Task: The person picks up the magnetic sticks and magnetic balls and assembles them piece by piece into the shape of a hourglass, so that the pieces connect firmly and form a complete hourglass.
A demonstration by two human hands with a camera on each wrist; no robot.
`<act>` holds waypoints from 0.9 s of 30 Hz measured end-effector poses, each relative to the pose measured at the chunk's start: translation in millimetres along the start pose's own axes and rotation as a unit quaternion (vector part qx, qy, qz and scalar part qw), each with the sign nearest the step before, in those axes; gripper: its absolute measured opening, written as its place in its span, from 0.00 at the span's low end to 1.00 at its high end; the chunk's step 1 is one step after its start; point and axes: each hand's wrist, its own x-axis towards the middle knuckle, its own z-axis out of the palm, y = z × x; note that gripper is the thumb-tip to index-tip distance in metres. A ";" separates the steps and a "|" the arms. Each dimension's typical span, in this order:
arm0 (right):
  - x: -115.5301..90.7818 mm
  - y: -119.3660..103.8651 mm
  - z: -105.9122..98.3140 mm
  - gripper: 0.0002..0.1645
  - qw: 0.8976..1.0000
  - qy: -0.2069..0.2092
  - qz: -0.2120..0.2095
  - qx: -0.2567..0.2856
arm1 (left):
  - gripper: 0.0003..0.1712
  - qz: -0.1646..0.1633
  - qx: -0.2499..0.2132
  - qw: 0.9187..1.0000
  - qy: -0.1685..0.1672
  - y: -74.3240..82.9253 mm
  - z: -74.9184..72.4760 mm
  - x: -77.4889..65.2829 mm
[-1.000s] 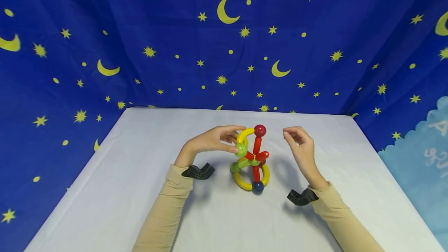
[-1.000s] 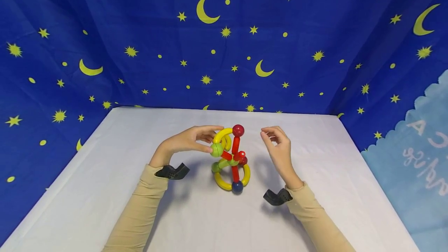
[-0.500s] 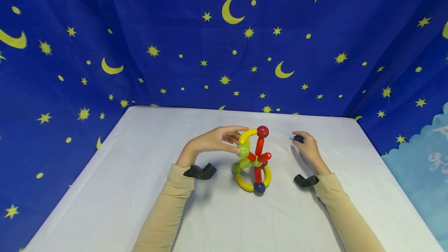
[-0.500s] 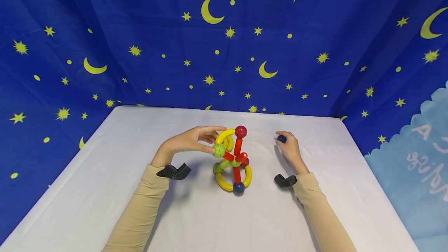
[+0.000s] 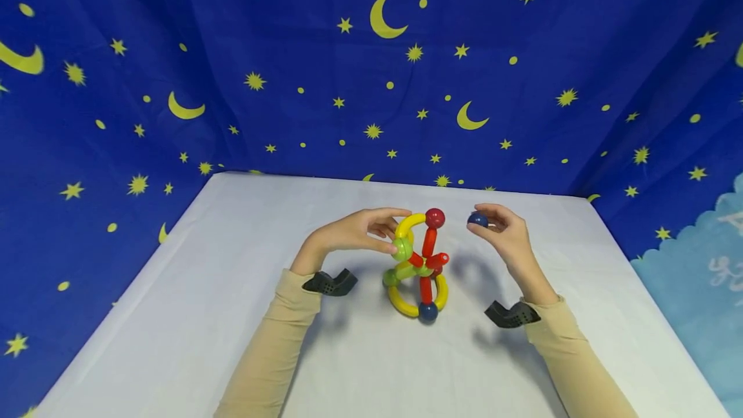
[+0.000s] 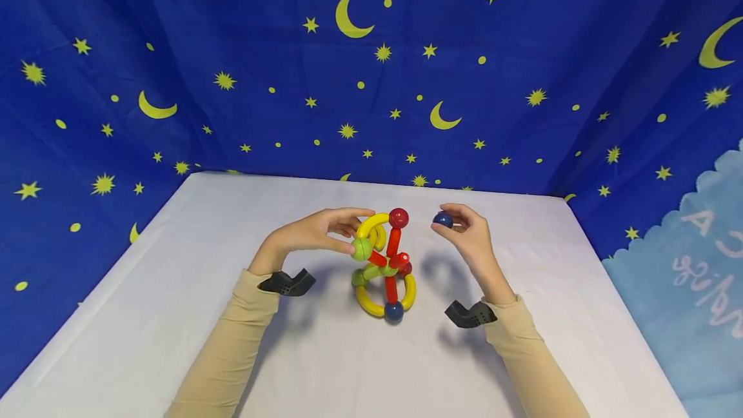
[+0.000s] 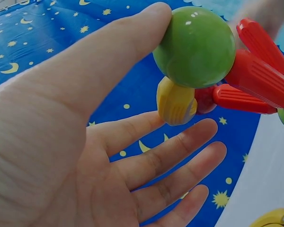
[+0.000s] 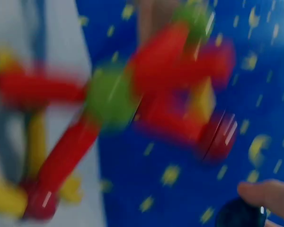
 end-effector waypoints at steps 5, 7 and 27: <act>-26.0 -41.0 6.1 0.25 0.992 -0.090 -0.092 0.014 | 0.39 -0.005 0.000 1.000 -0.003 0.8 -0.3 0.3; -32.8 -47.6 9.6 0.25 0.985 -0.119 -0.126 0.016 | 0.39 -0.007 -0.001 1.000 -0.003 0.4 0.1 -0.3; -9.0 -19.9 14.3 0.13 0.994 -0.026 -0.069 0.079 | 0.39 -0.005 -0.002 1.000 -0.005 -0.8 1.0 2.2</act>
